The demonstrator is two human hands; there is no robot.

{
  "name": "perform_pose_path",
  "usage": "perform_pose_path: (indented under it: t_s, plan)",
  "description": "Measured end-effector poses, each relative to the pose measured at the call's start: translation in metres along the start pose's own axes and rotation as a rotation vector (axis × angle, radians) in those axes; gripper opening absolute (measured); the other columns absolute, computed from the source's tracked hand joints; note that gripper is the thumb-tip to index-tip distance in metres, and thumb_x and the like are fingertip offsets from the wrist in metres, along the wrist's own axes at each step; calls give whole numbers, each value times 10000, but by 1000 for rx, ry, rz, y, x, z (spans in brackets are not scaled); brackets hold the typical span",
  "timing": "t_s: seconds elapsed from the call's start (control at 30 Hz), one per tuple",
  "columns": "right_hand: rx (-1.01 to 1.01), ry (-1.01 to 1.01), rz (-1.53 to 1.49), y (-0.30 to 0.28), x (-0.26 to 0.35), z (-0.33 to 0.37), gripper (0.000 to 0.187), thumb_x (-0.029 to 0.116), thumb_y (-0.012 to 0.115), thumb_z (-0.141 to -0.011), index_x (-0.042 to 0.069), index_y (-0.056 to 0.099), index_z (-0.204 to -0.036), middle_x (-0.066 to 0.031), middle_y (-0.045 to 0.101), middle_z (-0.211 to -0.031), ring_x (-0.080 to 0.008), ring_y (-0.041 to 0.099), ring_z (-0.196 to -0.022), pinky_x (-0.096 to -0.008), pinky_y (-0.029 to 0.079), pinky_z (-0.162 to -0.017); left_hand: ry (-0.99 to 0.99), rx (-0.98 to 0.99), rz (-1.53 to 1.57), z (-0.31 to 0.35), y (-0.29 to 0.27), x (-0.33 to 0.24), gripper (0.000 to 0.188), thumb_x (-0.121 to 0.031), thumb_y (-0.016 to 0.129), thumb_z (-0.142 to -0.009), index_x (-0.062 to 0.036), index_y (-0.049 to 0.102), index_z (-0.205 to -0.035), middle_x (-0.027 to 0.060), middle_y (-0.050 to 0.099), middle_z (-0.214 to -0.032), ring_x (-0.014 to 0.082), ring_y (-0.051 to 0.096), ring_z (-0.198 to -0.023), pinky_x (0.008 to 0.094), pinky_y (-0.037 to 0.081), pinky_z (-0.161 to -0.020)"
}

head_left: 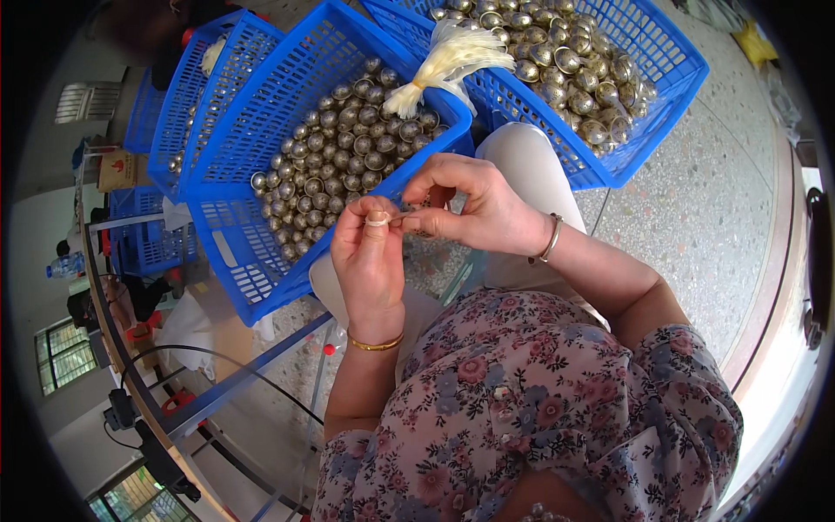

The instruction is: The person is stringing gold ball ornaments by inserting silver hangers into the tops.

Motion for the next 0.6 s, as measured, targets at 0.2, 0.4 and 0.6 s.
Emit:
perform_pose_path:
  t_s: [0.2,0.4,0.6]
  plan:
    - [25,78,-177,27,-15,0,227,21,680,-760,11,562,-954,-86,506,-1094,-131,603,-821,-243,518,-678,63,-158,-135,-1,-3,-5,53,-47,481,-910,-9,518,-914,41,504,-940,109,475,-859,255,409,-791]
    - [-5,-35,-233,27,-21,-5,160,7,657,-781,15,591,-927,-82,509,-1077,-137,570,-913,-247,514,-717,102,-159,-111,-2,-7,-4,56,-22,467,-909,-1,517,-921,53,492,-997,119,479,-914,259,405,-837]
    - [-56,-132,-201,23,-12,-5,111,-1,618,-803,7,585,-909,-88,526,-1027,-174,568,-896,-282,503,-714,107,-127,-61,-2,-1,-3,62,-50,486,-901,0,517,-921,79,496,-1048,151,494,-955,293,409,-865]
Point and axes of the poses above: each hand's wrist, its own z-axis away from the middle knuckle, its own y-axis out of the palm, x = y × z, the point moved 9 cm from there along -z, towards the middle knuckle
